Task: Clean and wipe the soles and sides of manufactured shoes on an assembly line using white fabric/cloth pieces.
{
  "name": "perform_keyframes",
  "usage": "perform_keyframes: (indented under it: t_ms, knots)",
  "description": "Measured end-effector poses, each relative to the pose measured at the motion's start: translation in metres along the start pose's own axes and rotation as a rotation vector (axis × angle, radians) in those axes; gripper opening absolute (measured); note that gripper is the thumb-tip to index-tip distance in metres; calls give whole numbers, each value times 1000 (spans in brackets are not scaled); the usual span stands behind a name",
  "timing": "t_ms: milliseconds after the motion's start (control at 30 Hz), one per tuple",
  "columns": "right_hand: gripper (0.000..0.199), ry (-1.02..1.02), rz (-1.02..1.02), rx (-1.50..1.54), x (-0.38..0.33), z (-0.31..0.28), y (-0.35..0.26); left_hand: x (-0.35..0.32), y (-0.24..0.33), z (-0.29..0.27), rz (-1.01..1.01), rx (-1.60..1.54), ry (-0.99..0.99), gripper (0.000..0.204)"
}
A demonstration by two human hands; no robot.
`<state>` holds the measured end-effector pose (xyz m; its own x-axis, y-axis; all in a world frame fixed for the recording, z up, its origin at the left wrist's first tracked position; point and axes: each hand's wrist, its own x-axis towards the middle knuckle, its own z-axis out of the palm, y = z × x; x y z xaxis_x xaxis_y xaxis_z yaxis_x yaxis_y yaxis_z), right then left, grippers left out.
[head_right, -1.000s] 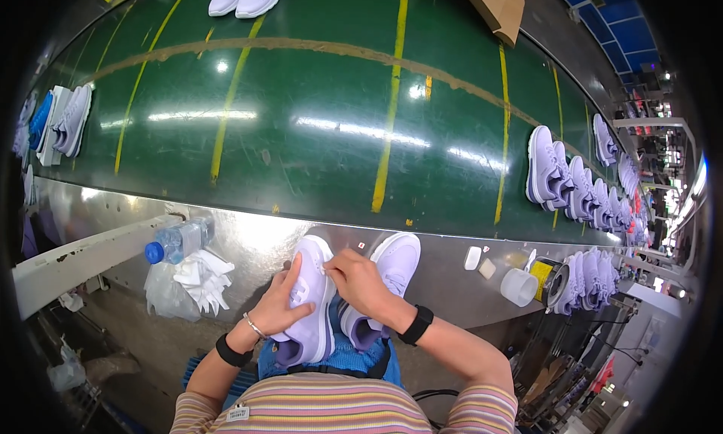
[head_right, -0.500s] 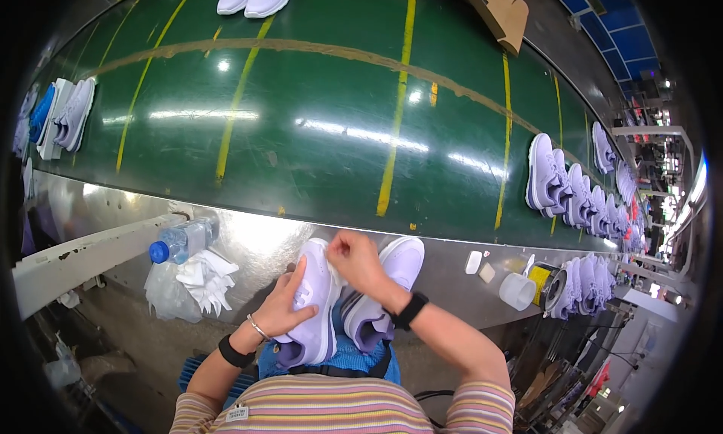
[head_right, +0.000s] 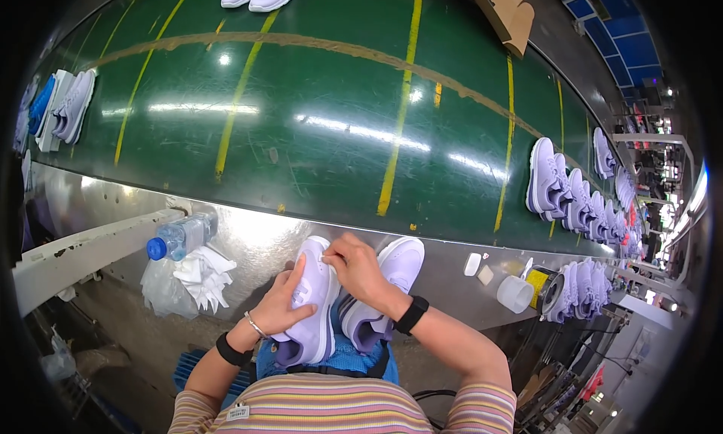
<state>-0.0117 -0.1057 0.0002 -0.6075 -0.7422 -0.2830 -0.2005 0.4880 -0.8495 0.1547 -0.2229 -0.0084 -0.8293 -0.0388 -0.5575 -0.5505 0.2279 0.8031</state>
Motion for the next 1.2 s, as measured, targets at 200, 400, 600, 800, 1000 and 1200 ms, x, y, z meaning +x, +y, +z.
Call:
perform_keyframes:
  t_ms: [200,400,600,800,1000,1200]
  knots:
    - [5,-8,2,-20,0,-3,8,2,3,2,-2,-11,-9,95]
    - [16,-7,26,5,-39,-10,-4,6,5,0,30,7,-4,97]
    - [16,-149,429,833,-128,-31,-33,10,-4,-5,110,-72,79,97]
    - [25,5,429,389,-207,-55,-3,5,16,-1,103,-184,71,96]
    - [36,-181,134,-346,-192,-9,43,10,13,6,162,133,50,97]
    - [12,144,-2,-394,-202,-37,57,14,25,7,167,86,29,97]
